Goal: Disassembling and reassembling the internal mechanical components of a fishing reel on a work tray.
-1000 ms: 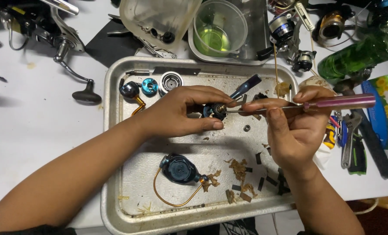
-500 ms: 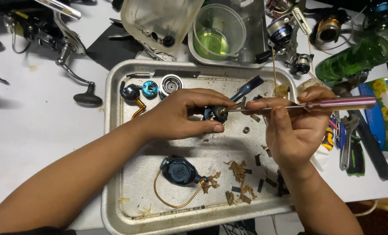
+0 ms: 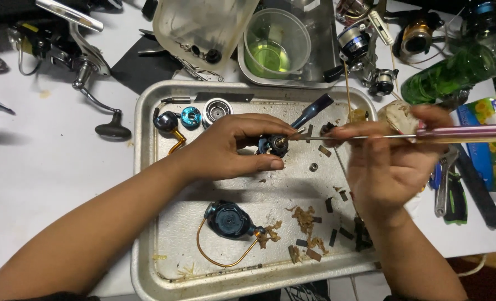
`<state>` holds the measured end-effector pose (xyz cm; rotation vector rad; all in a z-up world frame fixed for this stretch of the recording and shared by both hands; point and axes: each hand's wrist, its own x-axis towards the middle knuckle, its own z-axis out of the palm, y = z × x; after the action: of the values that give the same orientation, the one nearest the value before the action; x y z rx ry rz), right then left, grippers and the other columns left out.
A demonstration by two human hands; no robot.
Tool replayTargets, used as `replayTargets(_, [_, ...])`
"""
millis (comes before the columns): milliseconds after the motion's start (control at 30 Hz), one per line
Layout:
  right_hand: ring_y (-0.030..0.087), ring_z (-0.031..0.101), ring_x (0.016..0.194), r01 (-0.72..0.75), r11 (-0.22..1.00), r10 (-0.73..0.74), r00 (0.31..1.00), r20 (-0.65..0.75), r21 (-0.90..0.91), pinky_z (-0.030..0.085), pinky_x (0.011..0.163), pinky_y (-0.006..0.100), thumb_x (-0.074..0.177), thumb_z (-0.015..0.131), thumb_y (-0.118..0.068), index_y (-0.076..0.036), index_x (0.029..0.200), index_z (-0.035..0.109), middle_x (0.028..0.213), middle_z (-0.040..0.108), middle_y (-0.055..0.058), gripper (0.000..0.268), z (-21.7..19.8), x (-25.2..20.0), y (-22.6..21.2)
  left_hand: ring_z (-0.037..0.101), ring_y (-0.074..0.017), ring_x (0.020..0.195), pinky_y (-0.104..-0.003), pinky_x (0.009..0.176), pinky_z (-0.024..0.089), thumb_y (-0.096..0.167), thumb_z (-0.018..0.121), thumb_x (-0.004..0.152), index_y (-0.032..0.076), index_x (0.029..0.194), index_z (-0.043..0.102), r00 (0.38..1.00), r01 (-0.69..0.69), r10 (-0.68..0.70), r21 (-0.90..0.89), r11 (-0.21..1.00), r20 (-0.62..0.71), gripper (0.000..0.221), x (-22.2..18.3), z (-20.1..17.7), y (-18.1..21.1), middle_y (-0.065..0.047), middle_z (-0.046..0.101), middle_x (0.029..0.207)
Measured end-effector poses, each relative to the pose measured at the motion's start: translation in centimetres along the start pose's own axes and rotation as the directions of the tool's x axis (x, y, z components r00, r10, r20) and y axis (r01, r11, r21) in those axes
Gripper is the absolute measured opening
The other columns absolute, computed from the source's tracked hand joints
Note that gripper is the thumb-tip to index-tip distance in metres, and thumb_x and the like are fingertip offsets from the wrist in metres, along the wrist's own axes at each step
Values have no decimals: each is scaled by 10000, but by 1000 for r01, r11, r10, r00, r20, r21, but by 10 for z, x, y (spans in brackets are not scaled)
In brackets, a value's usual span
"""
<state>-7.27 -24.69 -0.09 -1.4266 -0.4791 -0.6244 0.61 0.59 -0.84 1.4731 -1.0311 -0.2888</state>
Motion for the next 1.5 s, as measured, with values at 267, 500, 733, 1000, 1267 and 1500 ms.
replayTargets(267, [207,809,730,-257,595,559,813,163,-761,721,624,247,991,562,-89,50,1324,512,848,750,159,364,-24,25,-92,658,-217,1278,-374,1123,511,311,746,900,181,1313,663,980,186,-192,-120,975,-45,441,0,-1,-4,-51,698,1339])
replayTargets(500, [278,761,636,111,200,884,408,229,-973,557,547,449,902,671,-288,-278,1315,612,795,794,32,417,-21,-32,-67,725,-257,1141,-366,1021,628,395,645,963,114,1327,620,976,159,-204,-377,912,-81,461,0,-3,-11,-153,655,1369])
replayTargets(733, [356,685,624,254,181,881,387,272,-950,483,521,526,899,590,-233,-299,1281,589,683,714,44,388,-16,-52,-56,610,-383,1362,-466,1019,649,390,624,1018,31,1354,566,981,54,-150,-579,814,-119,495,0,-5,-20,-199,579,1443])
replayTargets(1000, [380,738,844,185,93,949,280,143,-978,557,698,530,921,579,-352,-360,1380,559,920,784,86,459,-17,-46,-53,620,-427,1299,-493,928,655,387,623,998,-24,1353,555,953,32,-259,-799,601,-156,547,1,-8,-19,-247,501,1541])
replayTargets(1267, [201,758,754,189,417,536,739,408,-889,579,696,365,900,727,-234,-98,1196,720,1012,794,69,326,-10,-7,-68,640,-467,1259,-447,869,664,407,514,1024,-32,1332,546,950,97,-303,-842,531,-82,537,4,-7,-17,-255,543,1502])
replayTargets(1500, [248,755,892,350,494,195,848,493,-796,610,817,348,910,798,-81,33,1051,767,1009,781,155,184,6,24,-61,672,-461,1209,-442,867,659,429,504,1011,-35,1328,555,933,200,-361,-853,483,14,564,5,-7,-22,-239,580,1469])
